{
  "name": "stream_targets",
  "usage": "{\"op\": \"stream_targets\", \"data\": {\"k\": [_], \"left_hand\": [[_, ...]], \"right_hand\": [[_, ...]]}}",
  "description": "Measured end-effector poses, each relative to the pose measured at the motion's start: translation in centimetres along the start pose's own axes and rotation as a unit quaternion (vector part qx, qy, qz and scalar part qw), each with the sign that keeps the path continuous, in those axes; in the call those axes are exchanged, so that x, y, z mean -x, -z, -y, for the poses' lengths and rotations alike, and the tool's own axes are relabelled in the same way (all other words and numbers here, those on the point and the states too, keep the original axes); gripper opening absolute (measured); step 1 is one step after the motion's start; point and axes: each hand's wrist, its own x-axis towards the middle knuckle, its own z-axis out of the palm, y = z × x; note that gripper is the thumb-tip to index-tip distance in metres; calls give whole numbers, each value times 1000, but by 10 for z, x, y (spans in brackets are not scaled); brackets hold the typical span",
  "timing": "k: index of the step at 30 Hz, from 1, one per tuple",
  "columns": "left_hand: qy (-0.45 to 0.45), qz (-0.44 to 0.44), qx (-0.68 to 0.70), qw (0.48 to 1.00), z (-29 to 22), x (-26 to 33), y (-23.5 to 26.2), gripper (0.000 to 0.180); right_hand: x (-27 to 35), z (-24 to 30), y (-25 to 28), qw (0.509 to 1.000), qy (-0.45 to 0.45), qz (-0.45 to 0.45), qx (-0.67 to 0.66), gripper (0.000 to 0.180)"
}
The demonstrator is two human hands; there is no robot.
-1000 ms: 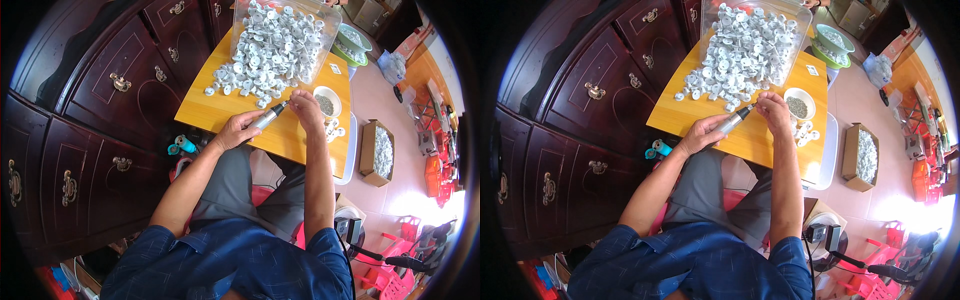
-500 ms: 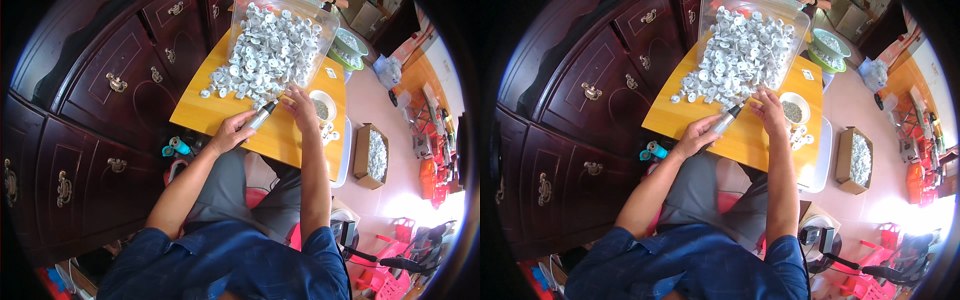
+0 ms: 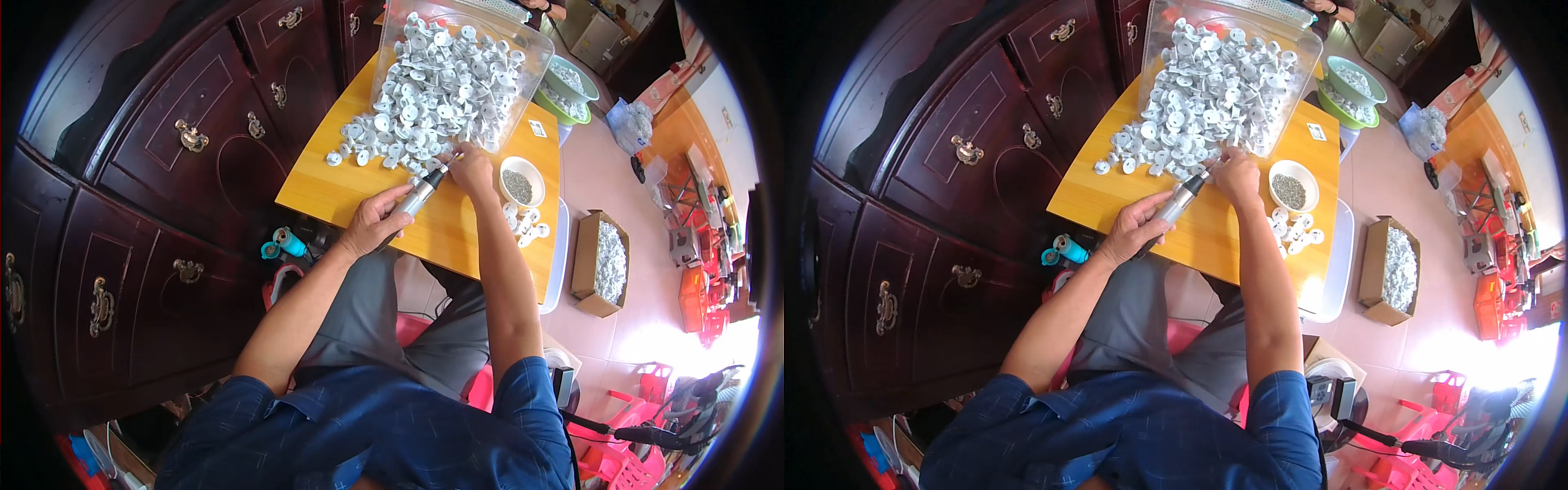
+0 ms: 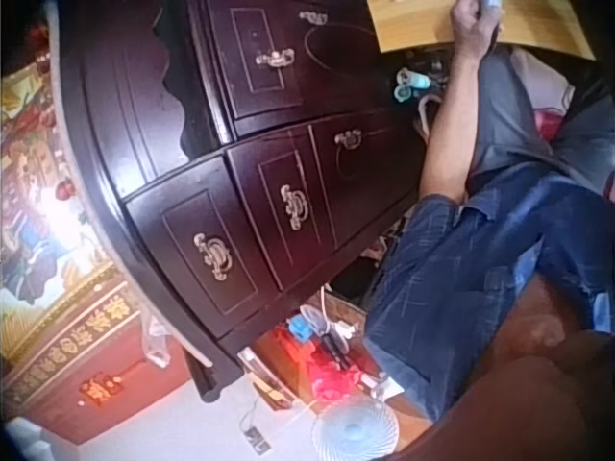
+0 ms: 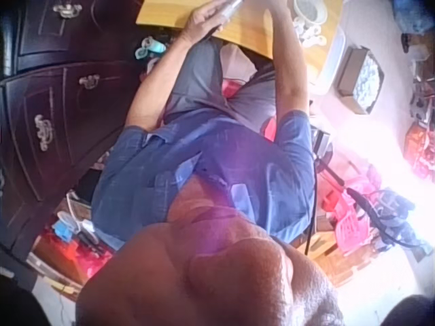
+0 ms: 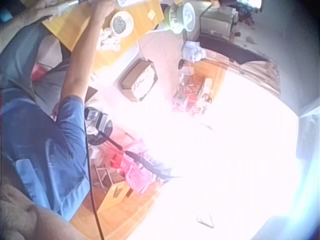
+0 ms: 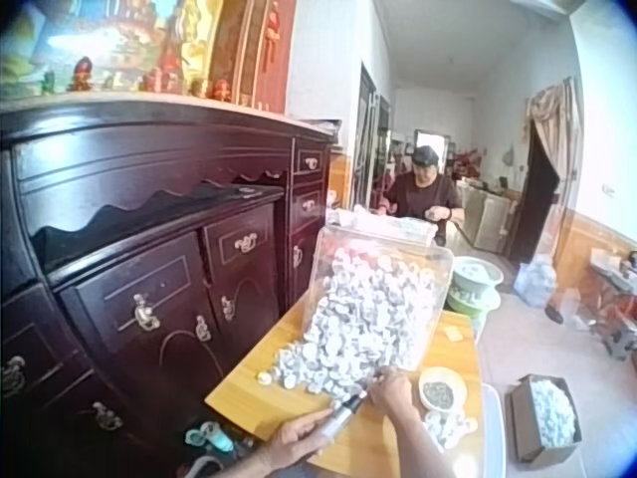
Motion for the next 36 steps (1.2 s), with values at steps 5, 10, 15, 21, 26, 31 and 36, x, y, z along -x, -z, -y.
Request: {"op": "stream_targets", "data": {"k": [5, 10, 15, 21, 26, 31, 36], "left_hand": [[1, 11, -9, 1000, 0, -2, -2, 58], [10, 21, -39, 999, -3, -1, -3, 58], [24, 38, -73, 996, -7, -2, -4, 58], [36, 41, -74, 996, -11, 0, -4, 57], [49, 54, -68, 995, -13, -2, -6, 56], [41, 49, -77, 995, -11, 0, -3, 57], [44, 58, -90, 993, -8, -4, -5, 58]], "right_hand": [[12, -16, 10, 952, -97, 51, -287, 28], [36, -36, 1, 869, -50, 35, -491, 21], [51, -44, 0, 922, -16, -46, -384, 16], [61, -26, 5, 945, -24, -73, -319, 10], [57, -43, -12, 926, -3, -82, -369, 11], [66, -29, -16, 862, -60, -43, -501, 15], [63, -41, -13, 807, -78, -7, -585, 20]]}}
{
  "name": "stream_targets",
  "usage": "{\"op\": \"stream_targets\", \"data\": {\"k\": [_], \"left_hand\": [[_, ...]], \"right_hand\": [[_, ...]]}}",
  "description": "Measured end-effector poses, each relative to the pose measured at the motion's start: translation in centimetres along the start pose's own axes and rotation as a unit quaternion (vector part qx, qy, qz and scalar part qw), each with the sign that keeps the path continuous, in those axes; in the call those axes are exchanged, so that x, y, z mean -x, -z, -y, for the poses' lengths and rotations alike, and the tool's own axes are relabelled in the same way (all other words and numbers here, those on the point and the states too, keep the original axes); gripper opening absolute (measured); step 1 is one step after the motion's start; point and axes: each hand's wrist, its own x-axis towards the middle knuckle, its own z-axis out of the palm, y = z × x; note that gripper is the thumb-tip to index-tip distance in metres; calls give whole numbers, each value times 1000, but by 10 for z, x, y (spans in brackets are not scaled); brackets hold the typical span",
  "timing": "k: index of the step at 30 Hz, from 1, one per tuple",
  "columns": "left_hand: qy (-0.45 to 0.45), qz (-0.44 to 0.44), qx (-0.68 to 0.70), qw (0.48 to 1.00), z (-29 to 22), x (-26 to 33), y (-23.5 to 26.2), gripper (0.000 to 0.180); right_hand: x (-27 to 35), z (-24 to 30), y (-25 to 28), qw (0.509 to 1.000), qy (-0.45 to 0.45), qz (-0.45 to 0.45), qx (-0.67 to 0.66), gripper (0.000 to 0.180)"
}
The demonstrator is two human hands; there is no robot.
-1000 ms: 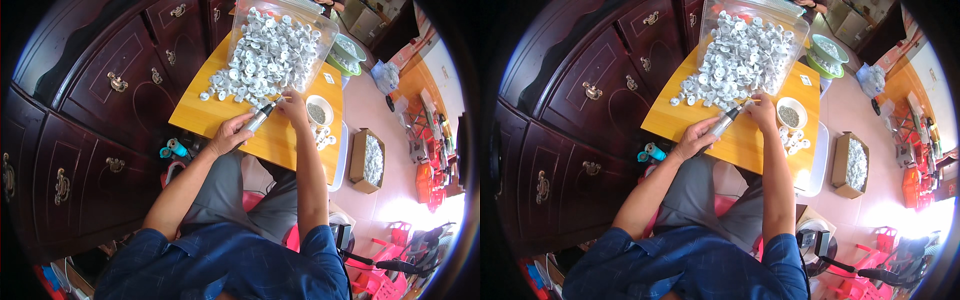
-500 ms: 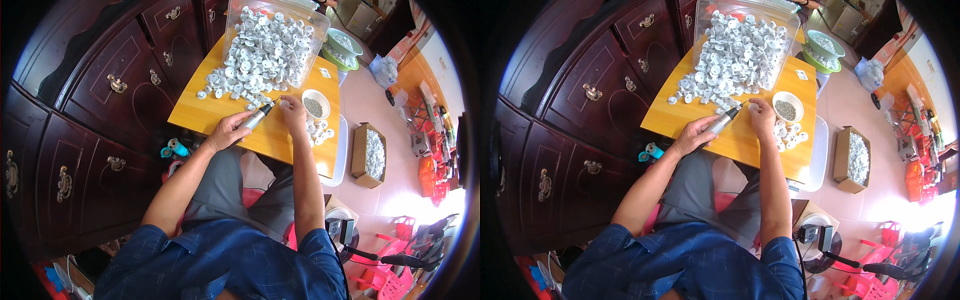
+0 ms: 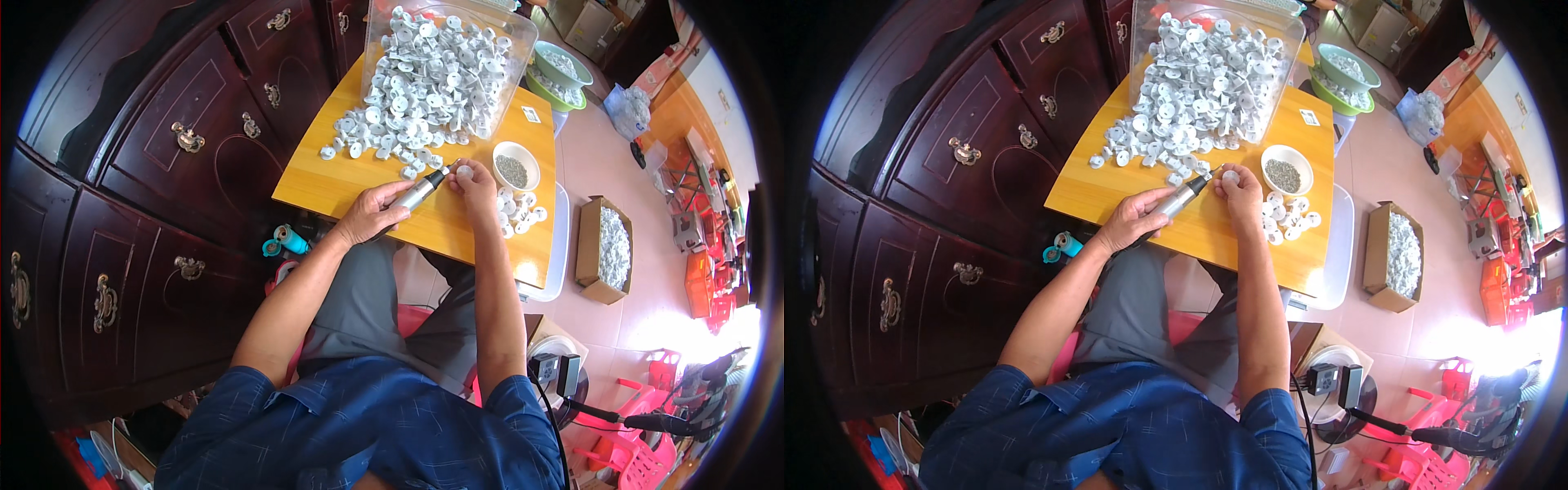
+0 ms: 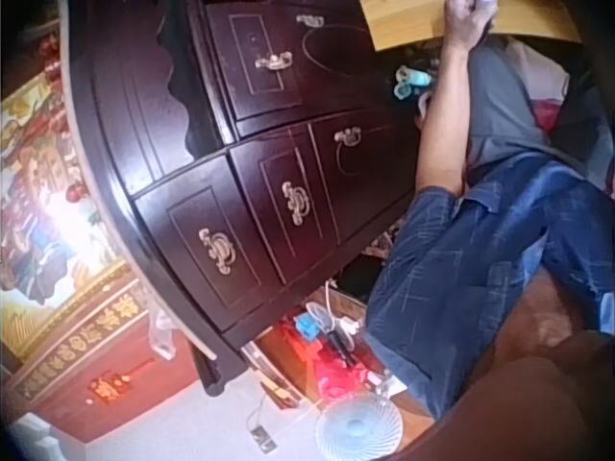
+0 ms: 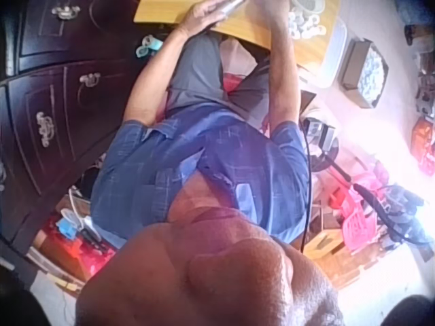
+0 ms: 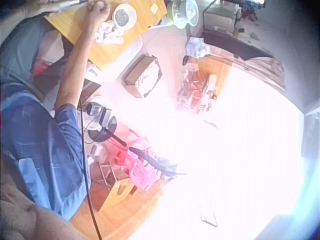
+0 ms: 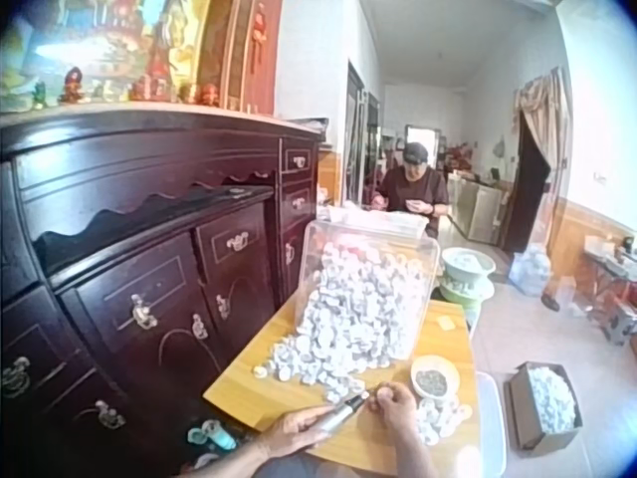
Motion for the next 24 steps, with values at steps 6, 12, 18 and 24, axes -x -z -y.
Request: {"op": "stream_targets", "data": {"k": [6, 12, 18, 24], "left_hand": [[23, 9, -15, 1000, -2, -1, 2, 58], [35, 18, -35, 999, -2, -2, 3, 58], [46, 20, -46, 998, -3, -3, 3, 57], [47, 16, -42, 998, -3, -3, 2, 56]], "right_hand": [[3, 0, -3, 1000, -3, -9, -24, 24], [3, -3, 0, 999, 24, -18, -40, 27], [3, -2, -3, 999, 25, -36, -14, 26], [5, -2, -6, 999, 30, -36, 5, 23]]}}
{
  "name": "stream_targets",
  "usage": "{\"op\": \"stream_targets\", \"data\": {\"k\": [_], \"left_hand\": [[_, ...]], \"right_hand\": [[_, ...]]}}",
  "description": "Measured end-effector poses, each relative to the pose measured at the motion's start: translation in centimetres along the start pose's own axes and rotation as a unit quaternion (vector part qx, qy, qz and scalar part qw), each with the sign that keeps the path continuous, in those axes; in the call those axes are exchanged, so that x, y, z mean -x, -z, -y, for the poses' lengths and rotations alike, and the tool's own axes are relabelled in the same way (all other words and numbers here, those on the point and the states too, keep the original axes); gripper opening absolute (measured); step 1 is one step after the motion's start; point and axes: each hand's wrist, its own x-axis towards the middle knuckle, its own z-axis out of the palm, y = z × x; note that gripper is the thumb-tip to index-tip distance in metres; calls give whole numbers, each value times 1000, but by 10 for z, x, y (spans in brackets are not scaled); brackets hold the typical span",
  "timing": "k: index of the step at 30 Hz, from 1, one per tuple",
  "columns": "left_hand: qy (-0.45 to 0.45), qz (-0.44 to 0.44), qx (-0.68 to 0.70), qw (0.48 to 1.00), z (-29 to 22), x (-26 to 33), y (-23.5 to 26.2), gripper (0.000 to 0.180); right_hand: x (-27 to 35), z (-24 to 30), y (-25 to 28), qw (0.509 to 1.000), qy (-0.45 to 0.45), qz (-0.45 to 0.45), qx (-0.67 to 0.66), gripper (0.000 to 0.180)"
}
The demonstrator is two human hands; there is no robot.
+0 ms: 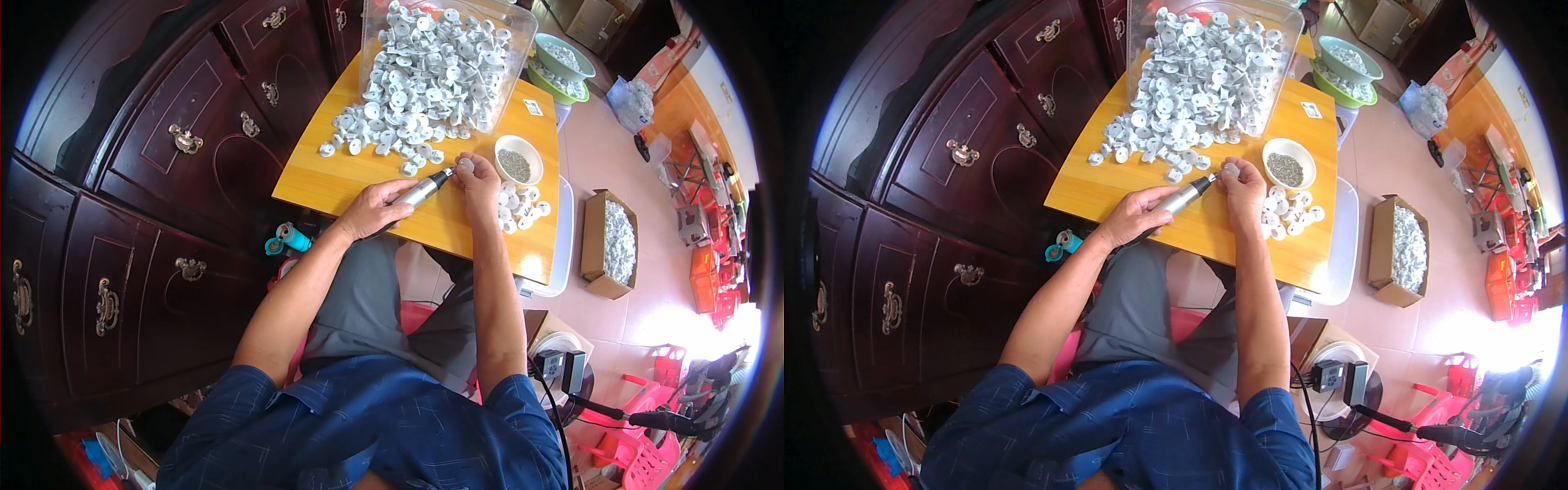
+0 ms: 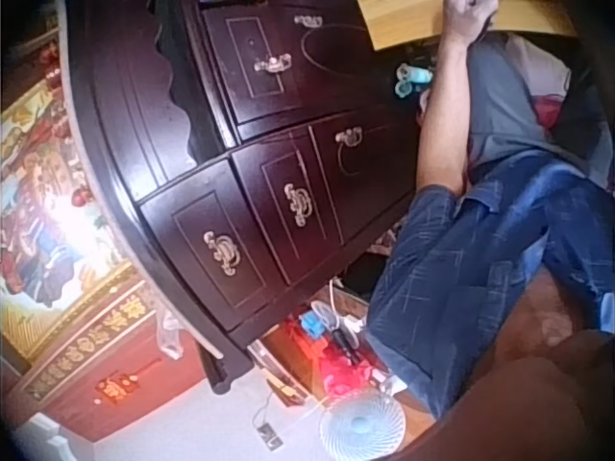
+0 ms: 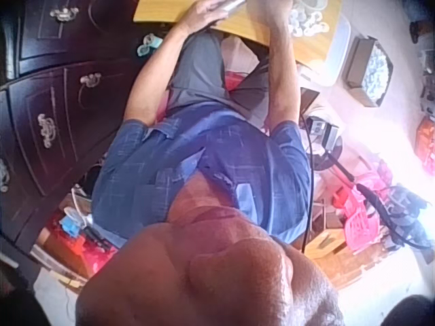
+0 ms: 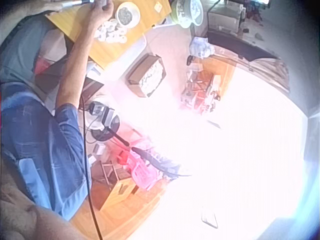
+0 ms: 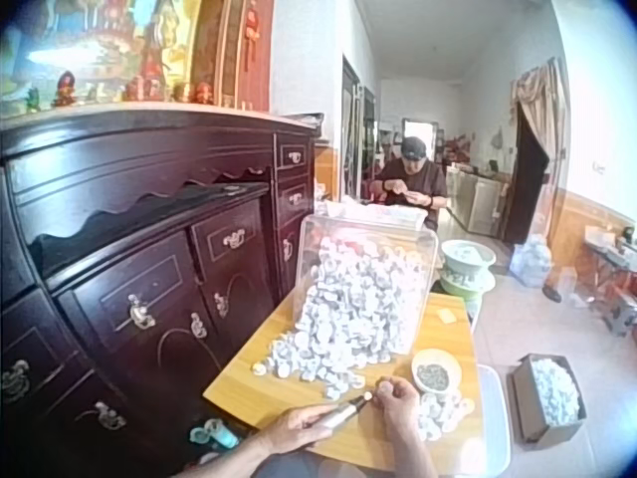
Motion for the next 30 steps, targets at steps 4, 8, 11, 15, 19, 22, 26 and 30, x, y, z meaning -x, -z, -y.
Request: {"op": "stream_targets", "data": {"k": [4, 8, 11, 15, 19, 22, 26, 30], "left_hand": [[4, 0, 2, 1000, 1, -1, 0, 56], [5, -3, 6, 1000, 3, -1, 1, 55], [13, -3, 24, 1000, 3, -2, 1, 54], [19, -2, 22, 1000, 3, -3, 2, 52], [17, -4, 26, 1000, 4, -3, 3, 52], [13, -5, 32, 999, 5, -3, 1, 52], [20, -4, 22, 1000, 4, -2, 3, 53], [16, 5, 34, 999, 4, -2, 3, 54]], "right_hand": [[0, -1, 0, 1000, 13, -2, 15, 21], [1, -3, -2, 1000, 18, -7, 22, 19], [0, -4, 1, 999, 26, -4, 44, 18], [2, -4, -1, 999, 35, -3, 29, 17], [5, -1, -4, 999, 33, -2, 38, 16], [4, -1, -2, 998, 39, 4, 50, 17], [5, 0, -4, 999, 24, 2, 29, 17], [5, 5, -1, 989, 57, -14, 136, 16]]}}
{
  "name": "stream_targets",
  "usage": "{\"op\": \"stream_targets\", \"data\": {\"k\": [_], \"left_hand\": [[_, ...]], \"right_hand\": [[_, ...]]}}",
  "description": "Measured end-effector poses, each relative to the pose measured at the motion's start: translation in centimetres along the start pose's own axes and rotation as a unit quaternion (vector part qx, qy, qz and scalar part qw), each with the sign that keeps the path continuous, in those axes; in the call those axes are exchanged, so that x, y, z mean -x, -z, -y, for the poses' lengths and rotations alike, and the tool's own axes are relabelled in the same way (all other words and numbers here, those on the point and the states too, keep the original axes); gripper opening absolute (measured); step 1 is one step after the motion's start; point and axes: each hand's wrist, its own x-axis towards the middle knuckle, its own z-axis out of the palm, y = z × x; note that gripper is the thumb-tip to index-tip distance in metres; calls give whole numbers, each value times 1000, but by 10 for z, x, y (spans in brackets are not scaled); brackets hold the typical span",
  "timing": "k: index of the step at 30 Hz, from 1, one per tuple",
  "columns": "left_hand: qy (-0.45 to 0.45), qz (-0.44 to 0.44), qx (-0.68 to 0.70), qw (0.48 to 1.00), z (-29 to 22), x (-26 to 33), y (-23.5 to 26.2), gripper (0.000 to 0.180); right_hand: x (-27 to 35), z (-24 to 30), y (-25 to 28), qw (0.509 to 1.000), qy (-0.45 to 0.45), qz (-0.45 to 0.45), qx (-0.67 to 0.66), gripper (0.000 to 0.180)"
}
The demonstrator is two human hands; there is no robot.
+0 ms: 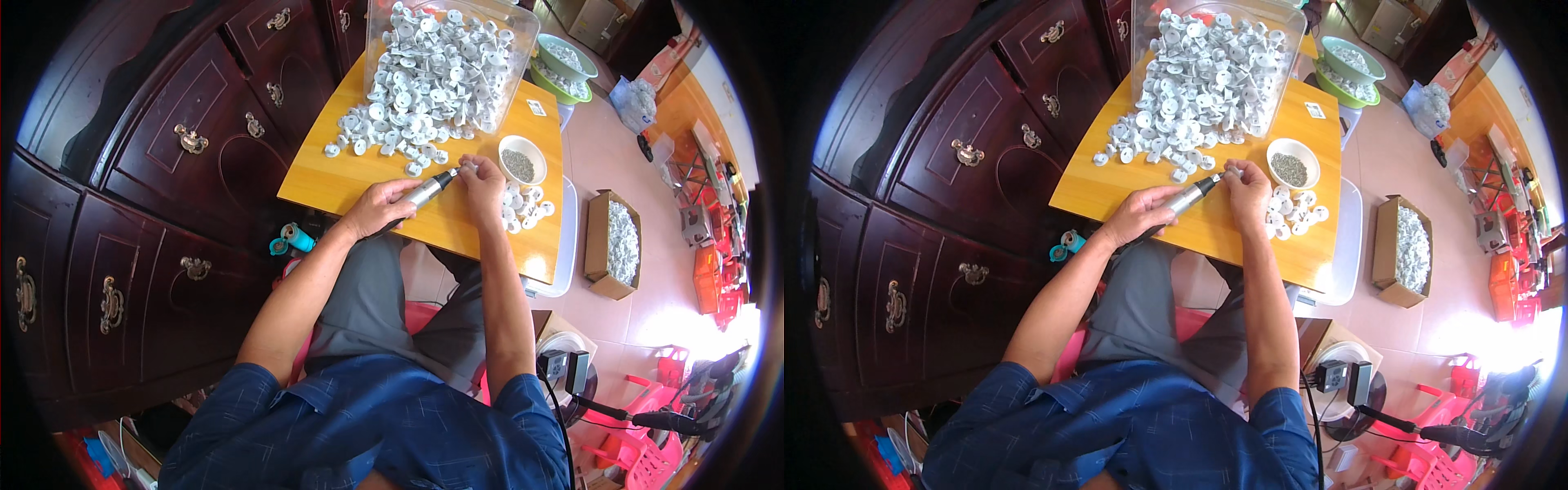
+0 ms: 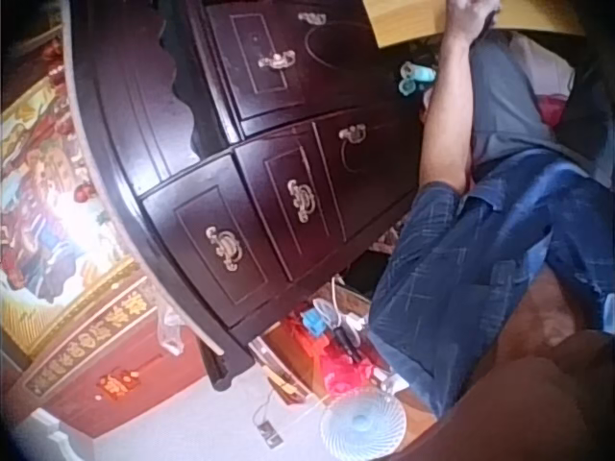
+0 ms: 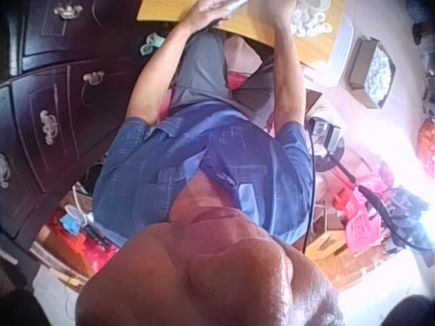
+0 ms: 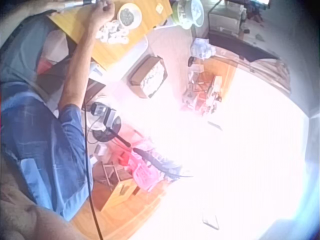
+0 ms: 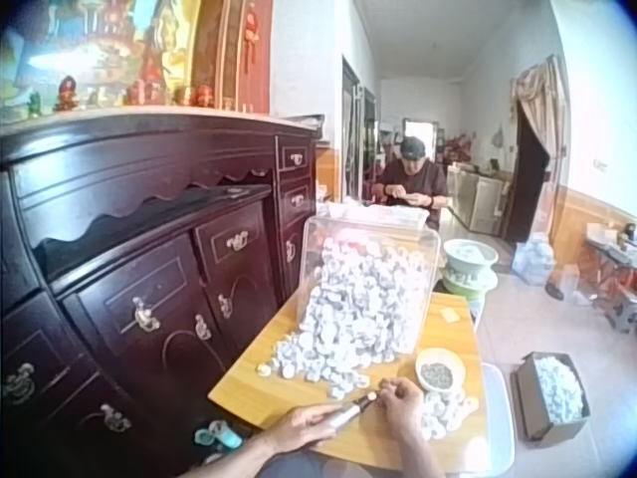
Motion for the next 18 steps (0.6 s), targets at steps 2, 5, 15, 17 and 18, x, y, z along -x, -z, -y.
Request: {"op": "stream_targets", "data": {"k": [2, 5, 15, 17, 18], "left_hand": [[-4, 2, 1, 1000, -2, 3, 0, 55], [-26, 11, 18, 999, -1, 4, 2, 55], [-40, 9, 38, 998, 3, 5, 1, 55], [-46, 8, 35, 998, 2, 7, 1, 55], [-45, 6, 40, 998, 2, 8, 1, 55]], "right_hand": [[1, 4, 3, 988, 50, -20, 144, 16], [10, 15, 9, 925, 215, -27, 312, 15], [23, 56, 52, 831, 143, 61, 535, 15], [13, 66, 59, 841, 152, 2, 520, 13], [5, 72, 60, 844, 158, -27, 511, 12]]}}
